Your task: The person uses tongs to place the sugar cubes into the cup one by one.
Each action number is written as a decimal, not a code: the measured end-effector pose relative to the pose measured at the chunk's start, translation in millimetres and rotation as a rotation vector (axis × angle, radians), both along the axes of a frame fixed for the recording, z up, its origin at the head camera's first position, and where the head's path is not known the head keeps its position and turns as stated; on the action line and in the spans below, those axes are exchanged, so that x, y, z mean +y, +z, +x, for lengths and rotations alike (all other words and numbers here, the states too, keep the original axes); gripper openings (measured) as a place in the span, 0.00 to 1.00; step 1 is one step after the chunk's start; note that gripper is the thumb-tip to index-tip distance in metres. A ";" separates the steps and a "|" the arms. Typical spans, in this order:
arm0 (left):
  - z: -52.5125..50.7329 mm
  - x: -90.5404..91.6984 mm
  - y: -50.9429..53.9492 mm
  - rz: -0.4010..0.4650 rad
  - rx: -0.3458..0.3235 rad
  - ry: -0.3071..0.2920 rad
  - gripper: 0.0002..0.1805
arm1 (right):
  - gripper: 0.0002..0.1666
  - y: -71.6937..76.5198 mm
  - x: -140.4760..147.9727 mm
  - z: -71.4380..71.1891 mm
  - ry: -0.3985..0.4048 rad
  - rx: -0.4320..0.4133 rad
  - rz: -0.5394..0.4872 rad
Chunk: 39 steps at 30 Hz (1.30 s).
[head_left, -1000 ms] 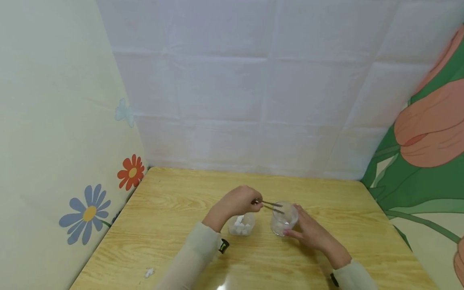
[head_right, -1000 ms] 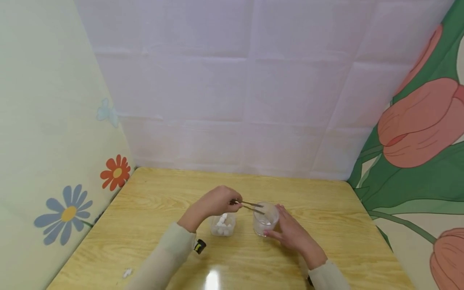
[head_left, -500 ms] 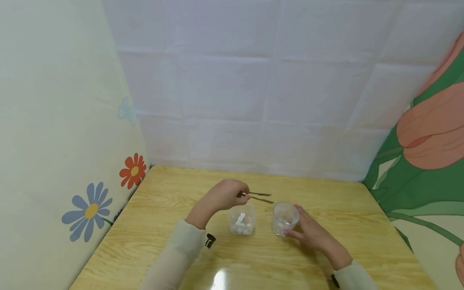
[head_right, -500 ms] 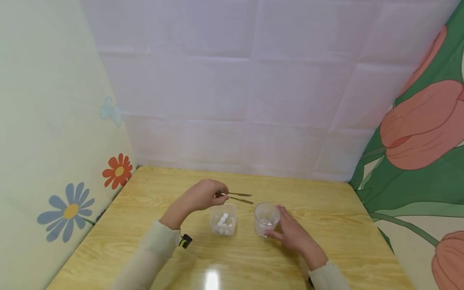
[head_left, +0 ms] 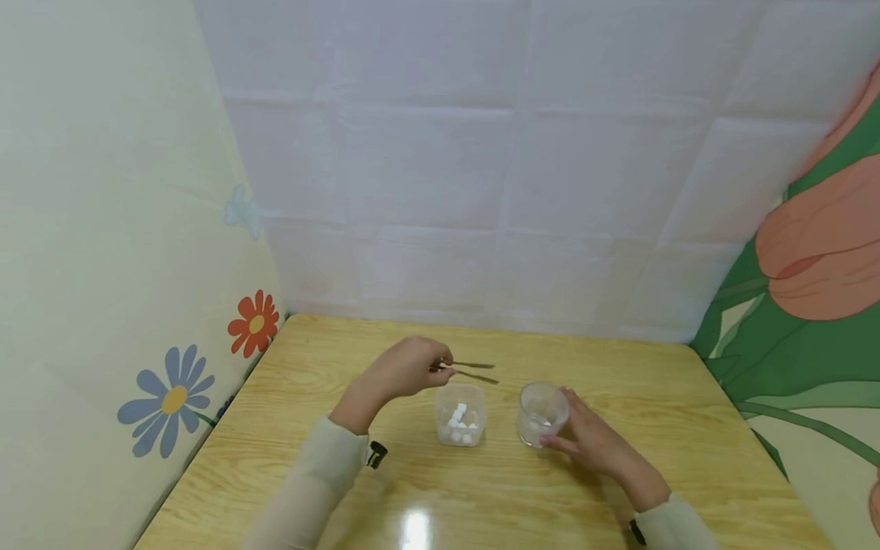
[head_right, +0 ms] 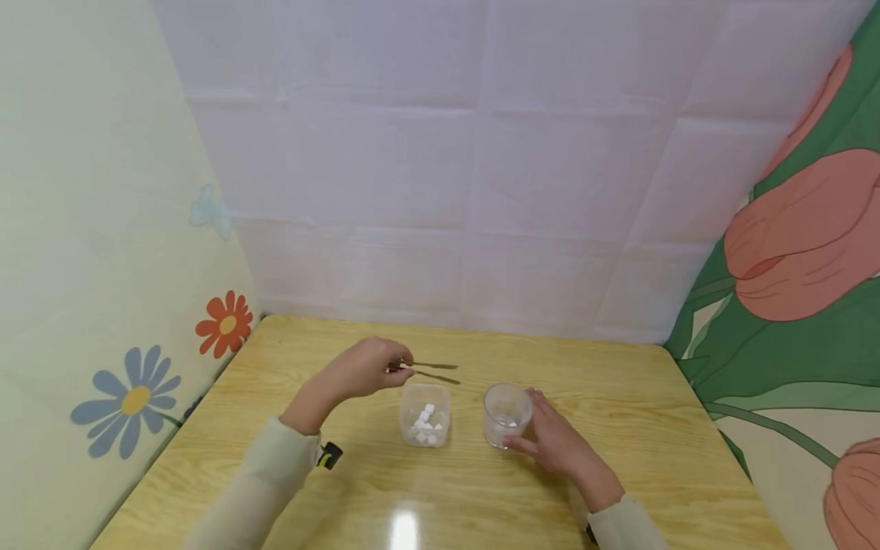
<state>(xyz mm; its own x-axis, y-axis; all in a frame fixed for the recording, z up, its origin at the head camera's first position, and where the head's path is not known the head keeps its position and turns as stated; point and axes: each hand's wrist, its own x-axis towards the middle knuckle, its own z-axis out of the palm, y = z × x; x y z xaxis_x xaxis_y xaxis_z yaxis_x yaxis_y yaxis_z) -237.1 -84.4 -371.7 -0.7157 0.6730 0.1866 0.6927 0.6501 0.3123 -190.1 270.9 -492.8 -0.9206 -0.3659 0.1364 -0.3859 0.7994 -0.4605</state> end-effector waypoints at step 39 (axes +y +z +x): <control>6.5 -25.9 -19.8 -0.143 -0.031 -0.026 0.06 | 0.54 -1.3 0.3 -4.0 0.028 0.002 -0.026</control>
